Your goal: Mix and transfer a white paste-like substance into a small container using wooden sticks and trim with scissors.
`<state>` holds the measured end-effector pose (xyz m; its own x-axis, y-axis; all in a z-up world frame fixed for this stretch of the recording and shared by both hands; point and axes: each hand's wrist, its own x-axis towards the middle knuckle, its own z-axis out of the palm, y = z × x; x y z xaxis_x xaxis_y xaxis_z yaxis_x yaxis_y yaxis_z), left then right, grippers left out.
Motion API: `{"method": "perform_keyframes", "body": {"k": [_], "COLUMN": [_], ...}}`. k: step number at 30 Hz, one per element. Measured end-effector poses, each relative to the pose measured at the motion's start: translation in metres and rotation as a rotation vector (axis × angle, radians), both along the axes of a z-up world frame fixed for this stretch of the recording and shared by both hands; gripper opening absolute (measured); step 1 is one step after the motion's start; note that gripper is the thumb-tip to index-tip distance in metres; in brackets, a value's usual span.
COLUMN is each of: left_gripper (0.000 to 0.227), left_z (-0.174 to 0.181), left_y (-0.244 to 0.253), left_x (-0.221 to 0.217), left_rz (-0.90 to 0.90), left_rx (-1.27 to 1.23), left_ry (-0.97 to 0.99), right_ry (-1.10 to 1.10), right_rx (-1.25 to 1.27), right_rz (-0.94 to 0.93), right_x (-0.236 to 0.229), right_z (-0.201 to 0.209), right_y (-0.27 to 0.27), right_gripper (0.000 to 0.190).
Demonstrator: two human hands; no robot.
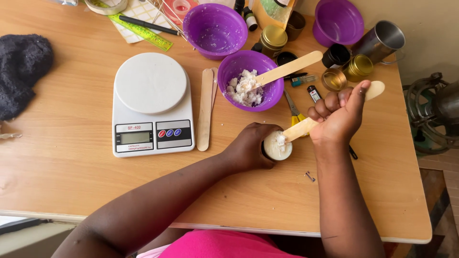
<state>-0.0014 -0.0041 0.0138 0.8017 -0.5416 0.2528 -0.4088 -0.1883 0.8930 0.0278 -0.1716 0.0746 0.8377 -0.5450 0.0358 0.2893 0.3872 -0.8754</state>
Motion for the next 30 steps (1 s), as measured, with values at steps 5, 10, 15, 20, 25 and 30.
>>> {"method": "perform_keyframes", "body": {"k": [5, 10, 15, 20, 25, 30], "left_gripper": [0.088, 0.087, 0.071, 0.094, 0.077, 0.067], "left_z": [-0.008, -0.017, -0.019, -0.016, -0.017, -0.014], "left_y": [0.005, 0.001, 0.003, 0.004, 0.001, 0.002], "left_x": [0.001, 0.0, 0.003, 0.0, 0.001, -0.001], "left_rz": [0.008, 0.112, 0.006, 0.035, 0.09, 0.081], "left_rx": [0.054, 0.051, -0.026, 0.016, 0.008, 0.0], "left_ry": [-0.03, -0.028, -0.128, -0.067, -0.084, -0.125], "right_ry": [-0.212, -0.459, -0.553, -0.554, -0.578, -0.561], "right_rx": [-0.19, -0.438, -0.383, -0.37, -0.384, -0.268], "right_rz": [0.236, 0.469, 0.575, 0.563, 0.521, 0.642], "right_x": [-0.026, -0.039, -0.038, -0.039, -0.036, -0.039], "right_z": [0.03, 0.033, 0.027, 0.026, 0.018, 0.024], "right_y": [0.016, 0.017, 0.012, 0.009, 0.01, 0.012], "right_gripper": [0.051, 0.05, 0.051, 0.053, 0.054, 0.052]}}
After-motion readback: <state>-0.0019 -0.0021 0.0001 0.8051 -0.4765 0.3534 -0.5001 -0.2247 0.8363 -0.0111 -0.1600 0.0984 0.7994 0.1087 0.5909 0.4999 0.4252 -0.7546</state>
